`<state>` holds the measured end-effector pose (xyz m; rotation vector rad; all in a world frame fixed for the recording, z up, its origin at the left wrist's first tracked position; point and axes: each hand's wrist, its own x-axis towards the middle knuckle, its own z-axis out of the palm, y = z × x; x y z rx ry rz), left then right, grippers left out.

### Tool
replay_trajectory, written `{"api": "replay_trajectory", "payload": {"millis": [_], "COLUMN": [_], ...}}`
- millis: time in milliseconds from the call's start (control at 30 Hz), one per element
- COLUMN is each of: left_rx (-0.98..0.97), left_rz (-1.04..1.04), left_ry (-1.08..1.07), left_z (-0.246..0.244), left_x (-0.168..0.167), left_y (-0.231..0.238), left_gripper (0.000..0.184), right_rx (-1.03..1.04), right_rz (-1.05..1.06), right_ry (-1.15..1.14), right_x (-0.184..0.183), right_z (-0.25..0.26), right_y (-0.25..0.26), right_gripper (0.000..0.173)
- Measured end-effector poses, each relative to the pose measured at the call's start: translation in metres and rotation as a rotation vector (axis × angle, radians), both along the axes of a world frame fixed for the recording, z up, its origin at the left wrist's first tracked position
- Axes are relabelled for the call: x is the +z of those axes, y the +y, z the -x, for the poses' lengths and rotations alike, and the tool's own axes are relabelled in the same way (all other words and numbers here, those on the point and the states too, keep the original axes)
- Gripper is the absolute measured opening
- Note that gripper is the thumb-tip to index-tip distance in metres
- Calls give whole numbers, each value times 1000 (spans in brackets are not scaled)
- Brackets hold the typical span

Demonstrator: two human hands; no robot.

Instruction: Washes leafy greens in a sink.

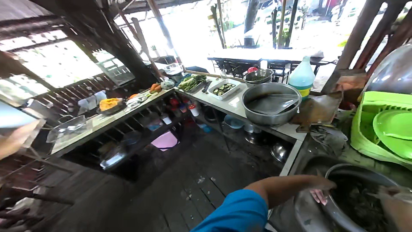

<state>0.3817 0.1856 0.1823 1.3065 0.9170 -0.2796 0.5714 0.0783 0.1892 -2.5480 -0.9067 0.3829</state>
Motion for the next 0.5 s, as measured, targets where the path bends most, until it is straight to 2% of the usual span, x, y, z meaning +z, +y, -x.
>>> {"api": "replay_trajectory", "payload": {"millis": [67,100,200,233,300,333,367,433,467,500], "left_rx": [24,24,-67,-87,-120,-146,-175,-131,-74,-31], "left_rz": [-34,-132,-717,-884,-1155,-1172,-1085,-706,-515,-347], "left_ry": [8,15,68,8,-257,-359,-384,-306,-251,-211], "left_z": [-1,1,1,-5,-22,-30,-39,-57,-69,-82], "left_x": [0,2,8,4,0,4,10,21,21,17], "left_y": [-1,-2,-3,-5,-12,-17,-24,-33,-34,-33], "left_gripper": [68,71,92,94,84,77,69,48,35,30], "right_rx": [10,-37,-206,-231,-207,-176,-149,-109,-57,3], "right_rz": [-172,-304,-678,-756,-830,-846,-831,-673,-533,-421], "right_ry": [312,497,1040,1156,1277,1263,1186,834,641,516], "right_x": [-11,-15,-21,-24,-27,-23,-19,-3,8,18], "right_z": [-1,0,-7,-12,-20,-19,-18,-10,-5,-3], "right_y": [1,-1,0,0,1,1,0,-5,-11,-18], "right_gripper": [46,42,22,21,27,27,24,17,23,28]}}
